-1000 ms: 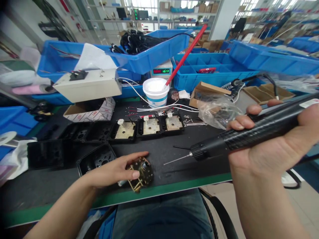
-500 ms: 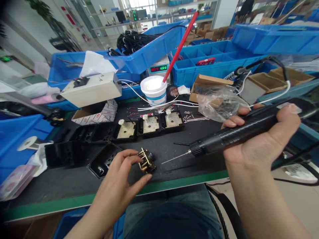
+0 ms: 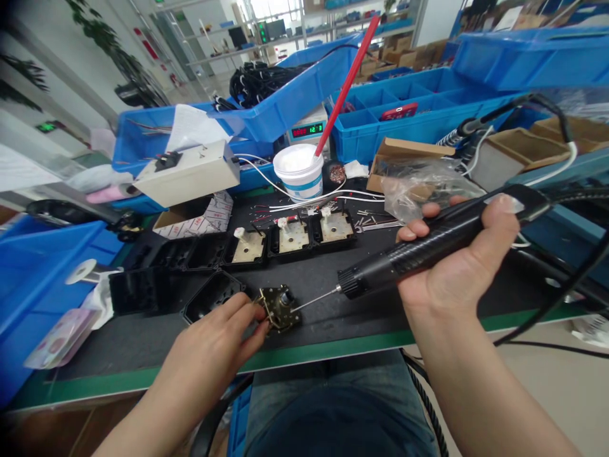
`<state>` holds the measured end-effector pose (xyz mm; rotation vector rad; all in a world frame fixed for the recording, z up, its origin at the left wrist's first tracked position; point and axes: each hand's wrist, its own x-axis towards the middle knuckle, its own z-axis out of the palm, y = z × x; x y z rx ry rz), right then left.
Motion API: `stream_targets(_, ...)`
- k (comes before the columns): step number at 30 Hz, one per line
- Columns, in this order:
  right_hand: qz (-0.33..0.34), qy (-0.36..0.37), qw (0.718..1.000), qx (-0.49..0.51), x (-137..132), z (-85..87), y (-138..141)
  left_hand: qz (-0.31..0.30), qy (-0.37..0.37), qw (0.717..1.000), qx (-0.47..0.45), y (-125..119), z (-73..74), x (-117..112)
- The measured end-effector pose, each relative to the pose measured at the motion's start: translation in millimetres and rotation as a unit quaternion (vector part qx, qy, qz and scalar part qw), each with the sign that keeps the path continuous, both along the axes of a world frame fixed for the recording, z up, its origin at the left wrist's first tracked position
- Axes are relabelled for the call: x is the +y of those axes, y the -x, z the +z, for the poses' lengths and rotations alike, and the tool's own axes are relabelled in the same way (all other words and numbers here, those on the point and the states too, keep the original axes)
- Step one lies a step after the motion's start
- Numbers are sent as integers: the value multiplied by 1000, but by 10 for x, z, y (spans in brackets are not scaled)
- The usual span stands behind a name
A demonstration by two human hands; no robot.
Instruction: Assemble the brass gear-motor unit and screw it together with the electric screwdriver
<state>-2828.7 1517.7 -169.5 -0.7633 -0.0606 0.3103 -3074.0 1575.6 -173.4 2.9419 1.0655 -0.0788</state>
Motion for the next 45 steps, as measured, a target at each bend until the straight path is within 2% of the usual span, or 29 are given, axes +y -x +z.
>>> stream_targets(3, 4, 5, 1000, -15, 25, 9, 70, 0, 36, 995, -91, 207, -173, -31)
stream_targets(7, 46, -5, 996, -73, 93, 84, 222, 59, 70, 968, -232, 384, -492, -169)
stream_targets(9, 88, -12, 989, -115, 139, 165, 345, 88, 90, 950, -285, 412, -616, -245)
stream_targets(12, 131, -14, 971, -201, 205, 344, 580, 121, 115, 926, -338, 417, -712, -319)
stream_targets(15, 149, 2, 959, -239, 248, 534, 805, 128, 126, 920, -349, 425, -746, -335)
stream_targets(18, 159, 21, 958, -236, 276, 632, 924, 123, 144, 917, -350, 441, -776, -326)
stream_targets(27, 175, 16, 943, -282, 375, 507, 878, 125, 182, 892, -394, 448, -808, -328)
stream_targets(33, 177, 41, 957, -226, 339, 583, 1033, 120, 168, 892, -401, 448, -831, -322)
stream_targets(39, 181, 33, 947, -262, 293, 630, 1097, 114, 160, 893, -405, 442, -827, -297)
stream_targets(45, 185, 36, 949, -252, 343, 652, 1096, 110, 155, 892, -411, 439, -821, -280)
